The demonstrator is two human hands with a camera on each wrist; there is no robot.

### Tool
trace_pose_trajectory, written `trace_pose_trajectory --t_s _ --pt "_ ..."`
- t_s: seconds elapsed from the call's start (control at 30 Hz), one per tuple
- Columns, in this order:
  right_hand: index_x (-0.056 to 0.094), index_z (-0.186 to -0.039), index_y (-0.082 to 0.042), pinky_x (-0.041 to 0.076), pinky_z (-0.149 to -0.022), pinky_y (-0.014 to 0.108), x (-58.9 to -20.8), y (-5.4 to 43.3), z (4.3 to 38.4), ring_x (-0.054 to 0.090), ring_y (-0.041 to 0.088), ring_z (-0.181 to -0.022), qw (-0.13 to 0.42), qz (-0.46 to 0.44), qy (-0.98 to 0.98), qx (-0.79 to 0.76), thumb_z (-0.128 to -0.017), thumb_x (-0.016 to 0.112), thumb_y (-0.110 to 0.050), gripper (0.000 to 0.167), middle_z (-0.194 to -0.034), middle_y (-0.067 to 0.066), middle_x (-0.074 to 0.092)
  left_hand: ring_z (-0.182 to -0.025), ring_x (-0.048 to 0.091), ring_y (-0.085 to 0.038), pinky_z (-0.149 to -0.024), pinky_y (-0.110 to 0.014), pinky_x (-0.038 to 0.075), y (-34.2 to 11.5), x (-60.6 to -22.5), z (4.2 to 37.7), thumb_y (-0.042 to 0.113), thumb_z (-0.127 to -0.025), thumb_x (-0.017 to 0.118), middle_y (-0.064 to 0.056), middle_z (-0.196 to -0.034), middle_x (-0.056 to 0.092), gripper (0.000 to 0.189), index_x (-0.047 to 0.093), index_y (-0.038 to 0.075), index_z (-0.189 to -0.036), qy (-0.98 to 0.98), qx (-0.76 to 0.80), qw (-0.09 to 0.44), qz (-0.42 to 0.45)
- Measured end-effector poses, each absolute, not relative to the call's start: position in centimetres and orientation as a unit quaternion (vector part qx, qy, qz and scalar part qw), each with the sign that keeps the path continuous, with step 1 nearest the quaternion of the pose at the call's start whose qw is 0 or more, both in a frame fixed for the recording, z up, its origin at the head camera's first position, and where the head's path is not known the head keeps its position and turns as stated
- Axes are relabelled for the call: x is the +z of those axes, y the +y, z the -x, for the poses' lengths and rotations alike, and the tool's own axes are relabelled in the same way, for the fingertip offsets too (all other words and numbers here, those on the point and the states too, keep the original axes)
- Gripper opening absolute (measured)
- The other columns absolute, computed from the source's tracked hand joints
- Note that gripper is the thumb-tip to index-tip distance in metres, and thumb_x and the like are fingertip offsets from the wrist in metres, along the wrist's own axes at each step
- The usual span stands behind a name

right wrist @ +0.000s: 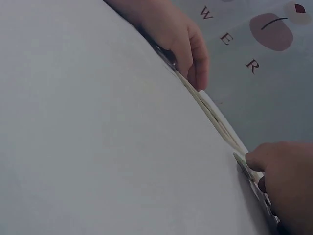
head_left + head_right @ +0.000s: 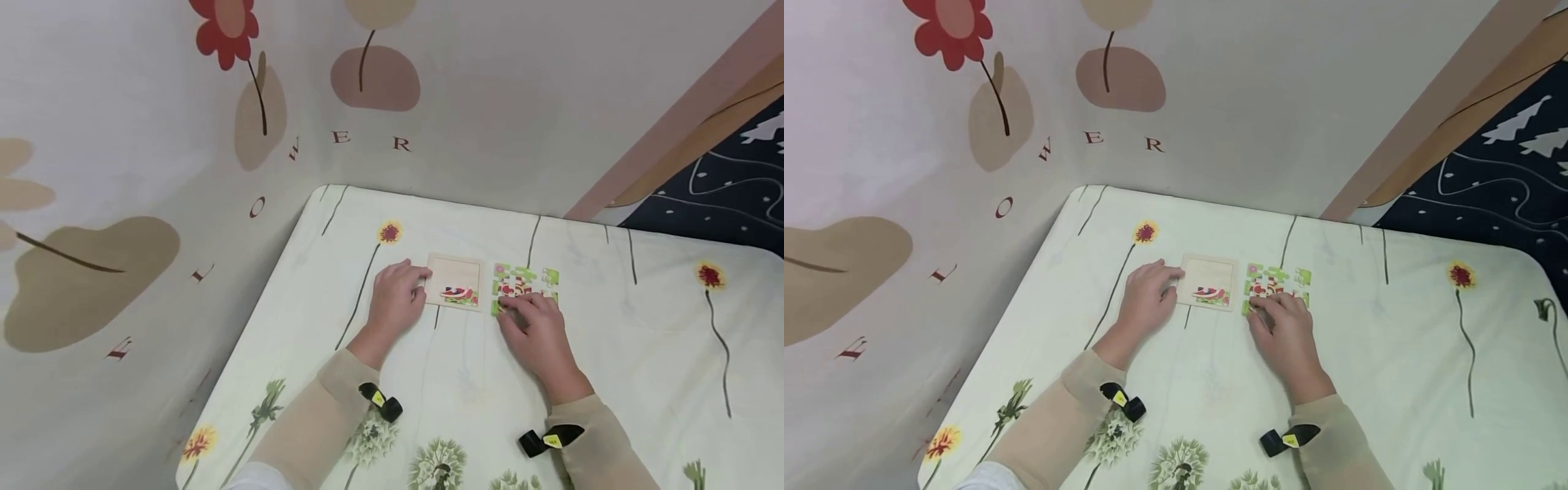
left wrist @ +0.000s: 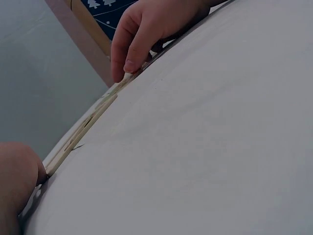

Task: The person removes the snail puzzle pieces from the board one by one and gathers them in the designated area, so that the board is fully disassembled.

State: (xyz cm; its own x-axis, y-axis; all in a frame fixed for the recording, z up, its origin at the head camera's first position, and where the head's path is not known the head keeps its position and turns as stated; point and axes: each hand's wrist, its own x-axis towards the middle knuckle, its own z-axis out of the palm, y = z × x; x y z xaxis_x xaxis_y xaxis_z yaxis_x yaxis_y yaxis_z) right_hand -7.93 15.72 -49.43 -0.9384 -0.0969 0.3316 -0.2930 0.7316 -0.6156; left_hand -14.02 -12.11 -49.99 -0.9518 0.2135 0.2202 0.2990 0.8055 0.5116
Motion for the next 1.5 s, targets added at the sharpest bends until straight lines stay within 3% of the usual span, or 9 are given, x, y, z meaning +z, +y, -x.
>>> trace_pose_trajectory --t_s 0.3,0.47,0.93,1.17,1.5 --pt "0.081 -0.109 -0.003 0.04 -0.089 0.054 -49.5 14.4 9.4 0.055 0.037 -0.099 0.193 -0.152 -0.909 0.338 -0.089 0.084 -0.011 0.022 -0.106 0.013 0.07 -0.144 0.053 -0.025 -0.121 -0.051 0.034 -12.0 -49.8 14.2 0.007 -0.097 0.067 0.002 -0.129 0.076 0.032 0.077 0.018 -0.125 -0.948 -0.279 0.079 0.132" --pt "0.081 -0.111 -0.005 0.039 -0.091 0.06 -49.5 12.8 9.7 0.055 0.038 -0.103 0.172 -0.148 -0.916 0.332 -0.091 0.084 -0.018 0.024 -0.106 0.012 0.068 -0.143 0.054 -0.026 -0.121 -0.051 0.035 -11.9 -49.9 14.1 0.007 -0.096 0.068 0.003 -0.127 0.076 0.031 0.078 0.018 -0.123 -0.948 -0.278 0.082 0.135" --pt "0.078 -0.124 -0.009 0.035 -0.089 0.056 -49.3 9.6 10.8 0.049 0.033 -0.102 0.116 -0.12 -0.933 0.32 -0.096 0.08 -0.028 0.034 -0.108 0.007 0.061 -0.143 0.053 -0.026 -0.121 -0.051 0.034 -11.8 -49.9 14.2 0.007 -0.095 0.067 0.003 -0.129 0.075 0.033 0.077 0.018 -0.124 -0.948 -0.274 0.08 0.14" --pt "0.079 -0.118 -0.009 0.034 -0.087 0.054 -49.2 9.2 10.9 0.047 0.033 -0.1 0.104 -0.106 -0.939 0.311 -0.095 0.081 -0.027 0.029 -0.106 0.007 0.058 -0.145 0.052 -0.026 -0.122 -0.051 0.032 -11.8 -50.0 14.2 0.008 -0.097 0.066 0.003 -0.131 0.075 0.033 0.077 0.019 -0.126 -0.95 -0.27 0.069 0.138" --pt "0.079 -0.121 -0.011 0.036 -0.092 0.058 -49.4 9.1 10.9 0.058 0.032 -0.104 0.128 -0.144 -0.924 0.33 -0.092 0.084 -0.016 0.03 -0.111 0.006 0.078 -0.144 0.052 -0.027 -0.122 -0.052 0.032 -11.9 -50.0 14.2 0.008 -0.097 0.066 0.003 -0.13 0.075 0.032 0.077 0.018 -0.125 -0.949 -0.273 0.074 0.141"
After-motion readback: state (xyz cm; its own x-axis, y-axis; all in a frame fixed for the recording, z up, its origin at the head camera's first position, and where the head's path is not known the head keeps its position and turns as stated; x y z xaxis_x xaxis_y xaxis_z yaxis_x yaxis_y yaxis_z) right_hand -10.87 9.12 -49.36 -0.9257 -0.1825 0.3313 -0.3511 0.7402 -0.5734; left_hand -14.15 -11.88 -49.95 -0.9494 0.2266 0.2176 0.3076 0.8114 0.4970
